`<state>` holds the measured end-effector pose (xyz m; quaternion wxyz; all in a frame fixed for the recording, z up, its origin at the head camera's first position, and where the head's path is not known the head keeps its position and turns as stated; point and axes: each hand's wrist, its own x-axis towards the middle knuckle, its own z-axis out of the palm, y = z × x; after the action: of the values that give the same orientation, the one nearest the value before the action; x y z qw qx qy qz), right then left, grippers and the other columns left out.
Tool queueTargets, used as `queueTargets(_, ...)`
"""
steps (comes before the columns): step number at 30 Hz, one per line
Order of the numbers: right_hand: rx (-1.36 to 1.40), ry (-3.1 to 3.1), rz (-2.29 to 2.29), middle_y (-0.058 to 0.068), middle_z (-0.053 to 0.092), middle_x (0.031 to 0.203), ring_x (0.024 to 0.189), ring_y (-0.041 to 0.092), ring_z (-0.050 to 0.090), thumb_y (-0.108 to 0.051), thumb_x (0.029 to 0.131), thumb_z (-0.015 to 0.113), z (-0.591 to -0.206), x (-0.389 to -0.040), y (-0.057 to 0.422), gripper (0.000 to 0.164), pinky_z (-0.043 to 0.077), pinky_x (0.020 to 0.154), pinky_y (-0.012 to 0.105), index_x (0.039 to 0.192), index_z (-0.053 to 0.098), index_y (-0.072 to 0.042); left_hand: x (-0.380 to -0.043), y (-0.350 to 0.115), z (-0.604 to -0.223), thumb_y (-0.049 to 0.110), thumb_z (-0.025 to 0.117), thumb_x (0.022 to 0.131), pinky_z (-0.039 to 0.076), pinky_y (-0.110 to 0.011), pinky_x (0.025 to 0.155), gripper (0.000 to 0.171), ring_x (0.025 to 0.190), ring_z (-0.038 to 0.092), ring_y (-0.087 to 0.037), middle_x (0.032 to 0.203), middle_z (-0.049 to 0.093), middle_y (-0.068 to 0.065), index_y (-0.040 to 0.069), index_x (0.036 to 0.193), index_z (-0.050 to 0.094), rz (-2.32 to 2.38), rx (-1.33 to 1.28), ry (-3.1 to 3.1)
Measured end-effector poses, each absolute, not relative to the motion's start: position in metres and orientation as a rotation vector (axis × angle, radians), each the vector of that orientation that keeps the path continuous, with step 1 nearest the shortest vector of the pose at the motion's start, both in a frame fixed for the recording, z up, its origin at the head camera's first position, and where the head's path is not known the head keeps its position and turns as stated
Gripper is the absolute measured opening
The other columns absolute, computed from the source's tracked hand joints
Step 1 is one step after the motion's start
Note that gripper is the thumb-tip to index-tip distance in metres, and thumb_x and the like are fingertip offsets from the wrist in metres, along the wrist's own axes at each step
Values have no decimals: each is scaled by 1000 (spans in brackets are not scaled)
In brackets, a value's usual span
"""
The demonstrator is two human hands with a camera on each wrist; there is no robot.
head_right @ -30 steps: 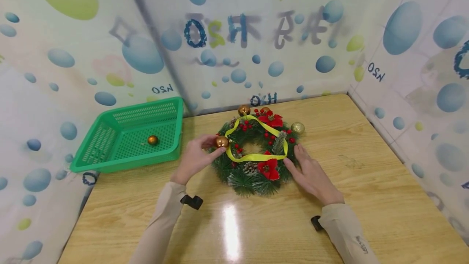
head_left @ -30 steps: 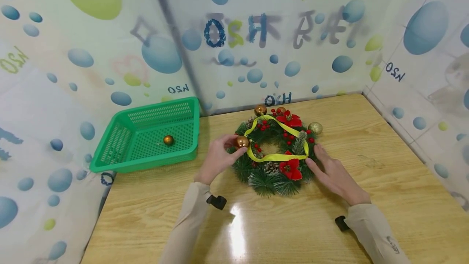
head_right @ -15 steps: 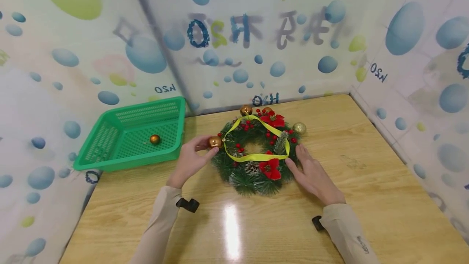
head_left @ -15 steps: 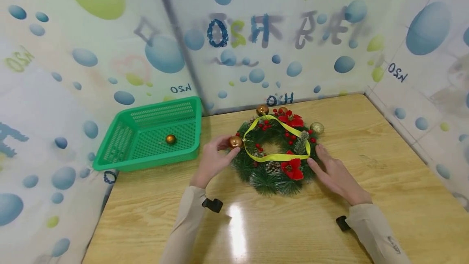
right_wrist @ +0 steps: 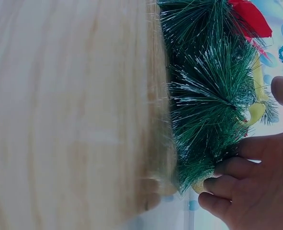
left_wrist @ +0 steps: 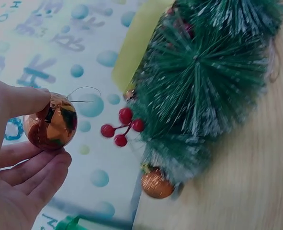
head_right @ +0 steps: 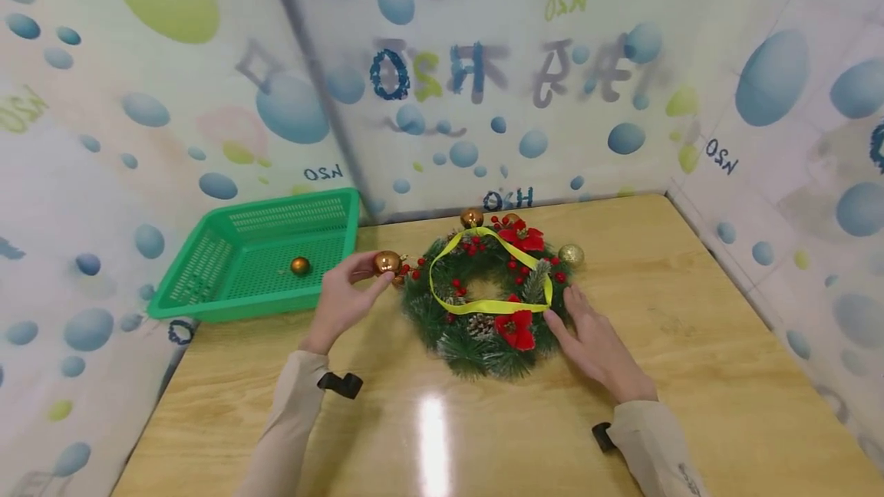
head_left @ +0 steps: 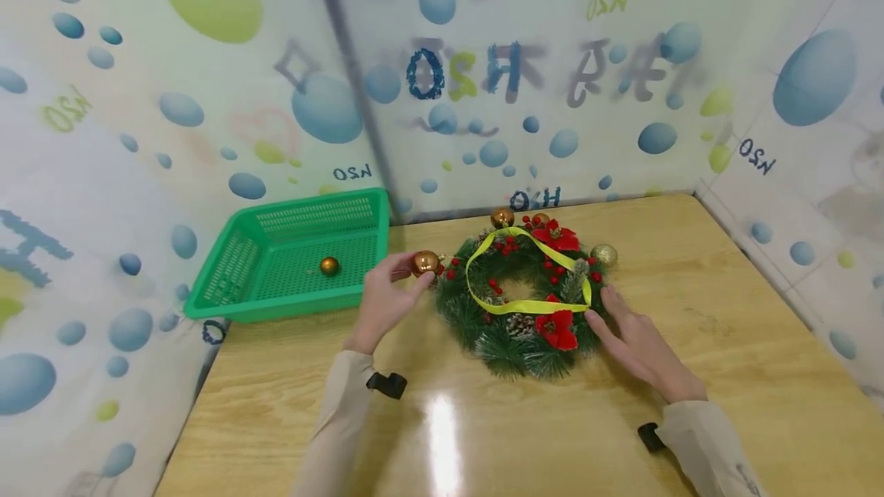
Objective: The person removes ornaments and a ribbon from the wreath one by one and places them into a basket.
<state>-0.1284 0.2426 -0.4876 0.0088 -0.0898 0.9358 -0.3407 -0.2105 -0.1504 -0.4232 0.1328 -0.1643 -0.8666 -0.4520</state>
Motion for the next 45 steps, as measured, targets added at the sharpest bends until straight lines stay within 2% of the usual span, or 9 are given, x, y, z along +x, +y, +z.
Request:
queueTargets(8, -253, 2930, -1076, 31, 18, 164, 148, 53, 23, -47, 108, 42, -491, -121, 245, 77, 28, 115, 69, 157, 20, 8, -211, -165, -423, 18, 79, 90, 59, -51, 94, 42, 103, 68, -32, 114, 71, -17, 1, 126, 67, -1360, -407, -2488)
queueTargets(15, -232, 2925, -1076, 33, 18, 163, 148, 54, 24, -46, 108, 42, -494, -116, 245, 77, 28, 115, 70, 157, 20, 9, -212, -182, -425, 24, 78, 91, 59, -49, 93, 42, 103, 68, -30, 115, 70, -15, 3, 126, 67, -1351, -325, -2494)
queueTargets(22, -245, 2929, -1058, 33, 17, 163, 147, 54, 24, -45, 108, 42, -497, -115, 242, 76, 29, 115, 69, 157, 21, 9, -216, -215, -414, 29, 75, 94, 57, -46, 98, 46, 109, 66, -30, 120, 68, -17, 4, 131, 64, -1380, -255, -2505)
queueTargets(24, -242, 2928, -1050, 33, 17, 163, 147, 54, 24, -46, 108, 42, -497, -115, 241, 76, 29, 115, 69, 156, 21, 10, -218, -224, -410, 31, 74, 95, 57, -43, 97, 46, 109, 66, -29, 120, 68, -16, 4, 132, 64, -1377, -230, -2513)
queueTargets(27, -242, 2934, -1038, 33, 18, 163, 147, 54, 24, -46, 108, 41, -497, -115, 242, 76, 29, 115, 70, 156, 21, 11, -222, -235, -405, 33, 72, 96, 57, -30, 94, 46, 108, 66, -26, 119, 69, -16, 5, 132, 64, -1365, -202, -2514)
queueTargets(32, -253, 2926, -1030, 35, 21, 161, 147, 54, 24, -46, 109, 40, -495, -117, 245, 77, 28, 114, 70, 155, 22, 12, -229, -248, -405, 34, 70, 97, 51, -10, 84, 45, 104, 65, -22, 117, 70, -17, 5, 131, 65, -1344, -164, -2497)
queueTargets(37, -254, 2887, -1013, 33, 21, 162, 147, 53, 25, -50, 108, 38, -485, -123, 245, 78, 28, 116, 69, 156, 22, 10, -232, -261, -405, 34, 69, 97, 48, -5, 79, 47, 104, 64, -21, 117, 70, -19, 3, 132, 64, -1293, -129, -2503)
queueTargets(45, -284, 2874, -977, 34, 24, 161, 145, 53, 30, -49, 108, 38, -468, -130, 243, 77, 31, 115, 68, 154, 27, 11, -231, -276, -396, 34, 68, 98, 46, -4, 81, 49, 108, 64, -28, 120, 69, -20, 2, 135, 62, -1245, -104, -2511)
